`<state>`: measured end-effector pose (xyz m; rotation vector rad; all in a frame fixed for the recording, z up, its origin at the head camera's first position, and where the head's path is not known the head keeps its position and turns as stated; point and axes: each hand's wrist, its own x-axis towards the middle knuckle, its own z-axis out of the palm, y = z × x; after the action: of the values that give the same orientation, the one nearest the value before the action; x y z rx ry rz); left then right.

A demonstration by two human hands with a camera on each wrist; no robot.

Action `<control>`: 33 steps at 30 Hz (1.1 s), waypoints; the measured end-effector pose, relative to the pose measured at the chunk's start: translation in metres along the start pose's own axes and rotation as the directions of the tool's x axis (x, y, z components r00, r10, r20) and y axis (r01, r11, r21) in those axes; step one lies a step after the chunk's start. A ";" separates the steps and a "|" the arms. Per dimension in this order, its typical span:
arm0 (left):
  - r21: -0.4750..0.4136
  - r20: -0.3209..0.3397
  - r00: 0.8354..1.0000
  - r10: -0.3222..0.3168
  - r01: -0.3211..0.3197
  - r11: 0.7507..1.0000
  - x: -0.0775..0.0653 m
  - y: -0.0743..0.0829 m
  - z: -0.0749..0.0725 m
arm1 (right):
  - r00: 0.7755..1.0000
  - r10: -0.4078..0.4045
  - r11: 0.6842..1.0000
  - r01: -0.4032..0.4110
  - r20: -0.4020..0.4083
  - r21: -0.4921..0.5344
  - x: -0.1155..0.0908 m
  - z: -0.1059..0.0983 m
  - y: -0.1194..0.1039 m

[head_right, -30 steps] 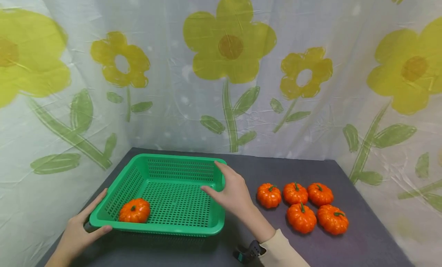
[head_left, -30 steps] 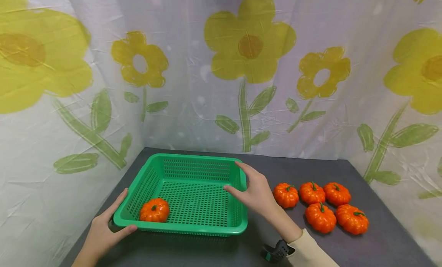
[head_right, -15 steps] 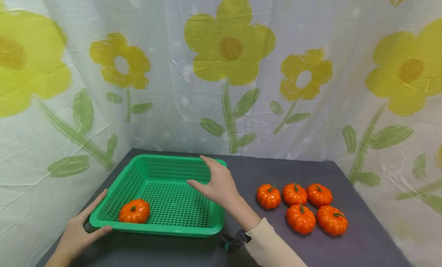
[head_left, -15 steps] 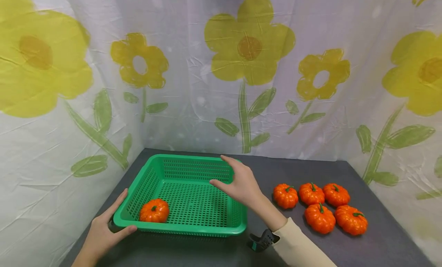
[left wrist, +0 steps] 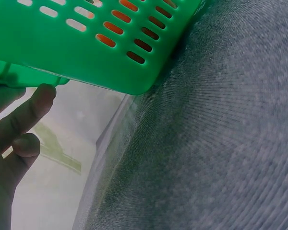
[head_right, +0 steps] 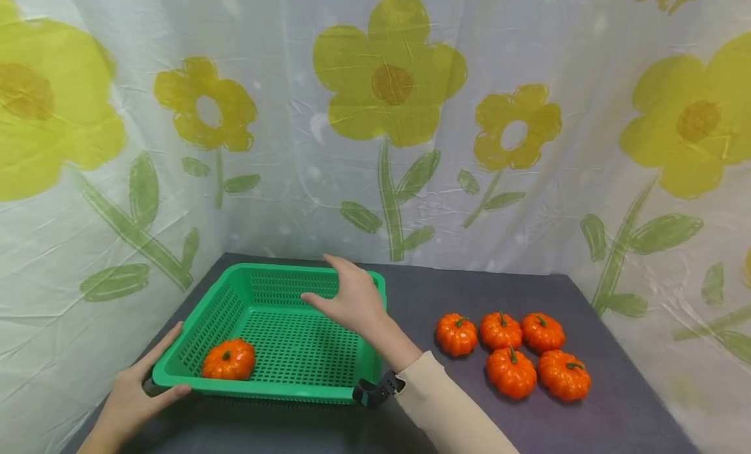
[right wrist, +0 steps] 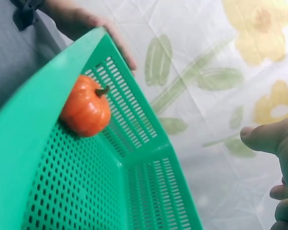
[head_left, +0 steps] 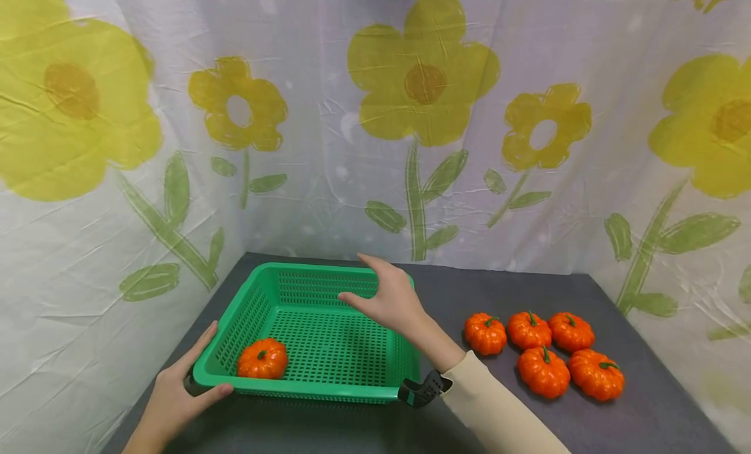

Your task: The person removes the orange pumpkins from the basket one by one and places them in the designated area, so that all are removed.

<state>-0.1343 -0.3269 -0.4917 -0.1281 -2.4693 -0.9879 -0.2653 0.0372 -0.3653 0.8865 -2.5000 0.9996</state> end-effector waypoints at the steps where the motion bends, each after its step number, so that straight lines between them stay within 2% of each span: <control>1: -0.002 -0.003 1.000 0.002 -0.002 1.000 0.000 0.000 0.000 | 1.000 -0.003 1.000 0.003 0.002 -0.001 0.002 0.001 0.000; 15: -0.004 -0.017 1.000 0.013 -0.013 1.000 0.000 -0.001 0.000 | 0.995 -0.008 0.999 0.003 0.103 0.043 0.027 0.025 -0.003; 33: -0.007 -0.019 1.000 0.016 -0.017 1.000 0.001 -0.001 0.001 | 0.972 0.059 0.997 -0.069 0.228 0.032 0.042 0.063 -0.007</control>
<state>-0.1354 -0.3270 -0.4921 -0.1407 -2.4435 -0.9870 -0.2963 -0.0293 -0.3859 0.9883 -2.7225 1.0233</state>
